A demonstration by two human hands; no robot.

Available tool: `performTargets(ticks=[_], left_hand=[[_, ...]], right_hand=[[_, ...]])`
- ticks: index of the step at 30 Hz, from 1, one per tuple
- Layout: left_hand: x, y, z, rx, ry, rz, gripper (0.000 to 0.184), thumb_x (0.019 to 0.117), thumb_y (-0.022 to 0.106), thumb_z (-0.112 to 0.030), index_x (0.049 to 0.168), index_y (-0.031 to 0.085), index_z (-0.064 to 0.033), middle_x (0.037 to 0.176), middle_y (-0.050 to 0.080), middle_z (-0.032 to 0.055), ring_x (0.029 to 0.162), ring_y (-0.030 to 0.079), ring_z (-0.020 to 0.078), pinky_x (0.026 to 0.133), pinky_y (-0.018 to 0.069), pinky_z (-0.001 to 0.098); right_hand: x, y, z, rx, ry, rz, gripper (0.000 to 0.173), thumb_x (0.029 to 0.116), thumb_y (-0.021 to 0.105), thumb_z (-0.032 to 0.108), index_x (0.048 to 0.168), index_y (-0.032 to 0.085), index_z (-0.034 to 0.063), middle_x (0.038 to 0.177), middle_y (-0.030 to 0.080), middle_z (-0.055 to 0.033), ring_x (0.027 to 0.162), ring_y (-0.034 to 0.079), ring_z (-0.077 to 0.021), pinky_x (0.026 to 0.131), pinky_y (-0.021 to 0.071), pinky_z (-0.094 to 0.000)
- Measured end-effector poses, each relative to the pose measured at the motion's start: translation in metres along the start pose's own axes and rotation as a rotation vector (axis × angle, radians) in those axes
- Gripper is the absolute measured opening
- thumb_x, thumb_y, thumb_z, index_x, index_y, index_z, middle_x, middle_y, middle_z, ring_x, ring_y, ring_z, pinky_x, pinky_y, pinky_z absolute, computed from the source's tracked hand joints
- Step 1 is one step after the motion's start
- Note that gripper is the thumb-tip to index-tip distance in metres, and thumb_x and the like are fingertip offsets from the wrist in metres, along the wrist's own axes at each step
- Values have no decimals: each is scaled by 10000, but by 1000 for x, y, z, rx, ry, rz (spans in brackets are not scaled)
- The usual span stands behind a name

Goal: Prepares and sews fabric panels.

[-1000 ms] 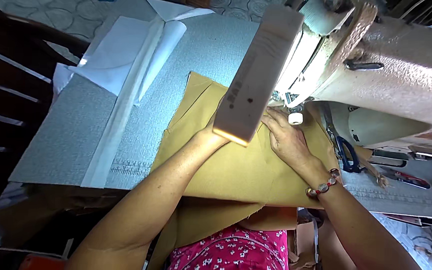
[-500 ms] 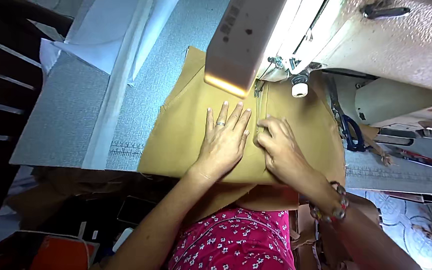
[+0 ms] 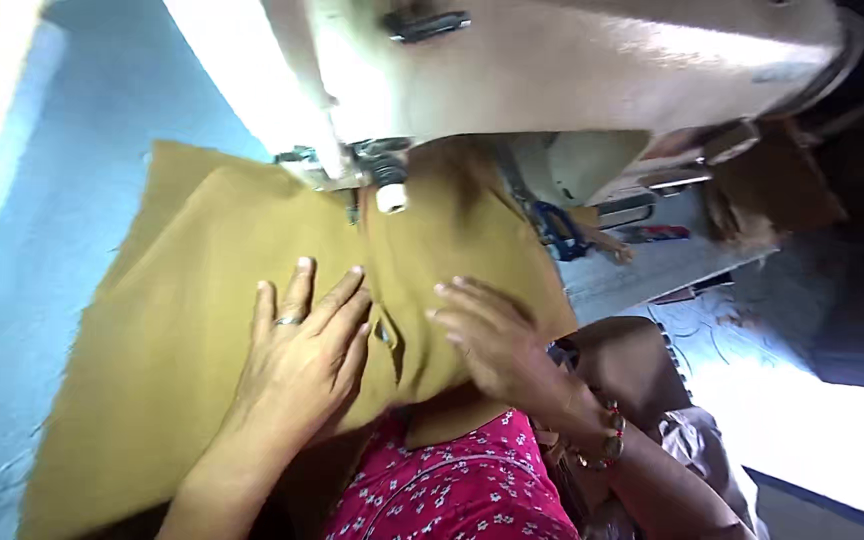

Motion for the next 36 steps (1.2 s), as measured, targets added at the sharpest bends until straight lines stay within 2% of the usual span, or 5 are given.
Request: performTargets(ticks=[5,11,18,26,36], left_hand=[[13,-4,3,-65,-70,-68,419,1016,404,-218,1064,745,21,1298,687,187,1384,479,488,1143,276,698],[15,-3,0,-53,-152,-84,399,1005,442,-253,1061,747,-1,1274,701,171,1326,529,500,1088,305,730],[4,1,0,-112,-161,-114,480,1061,386,-304,1287,683,-2,1378,647,180,1380,479,505,1120,239,746],[2,5,-6,-90,-105,-106,425,1040,490,-379,1253,742,-111,1389,629,203,1387,441,548,1101,207,801],[3,-2,-30,65,-161,-147,274,999,609,-210,1204,754,-100,1067,680,162,1021,628,377,785,475,497]], right_hand=[[12,-79,-73,-266,378,-20,235,975,583,-1,1174,705,-29,1126,693,-219,1043,678,-368,906,552,-489],[27,-78,-92,-299,513,225,299,960,644,0,1254,662,-47,1223,653,-276,1157,617,-459,993,488,-583],[42,-93,-120,-315,419,240,378,919,609,-62,1296,615,-43,1097,660,-313,969,666,-494,832,526,-630],[15,-135,-99,-124,321,212,383,946,561,-87,1322,591,-19,1170,679,-191,974,685,-261,865,571,-418],[-24,-48,-49,-325,-44,159,326,975,488,35,1178,742,29,1034,699,-226,925,677,-411,803,520,-553]])
Point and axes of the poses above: each hand's wrist, its own x-axis towards the middle knuckle, its own y-axis out of the palm, z = x × y, the point moved 9 cm from there along x, towards the middle knuckle
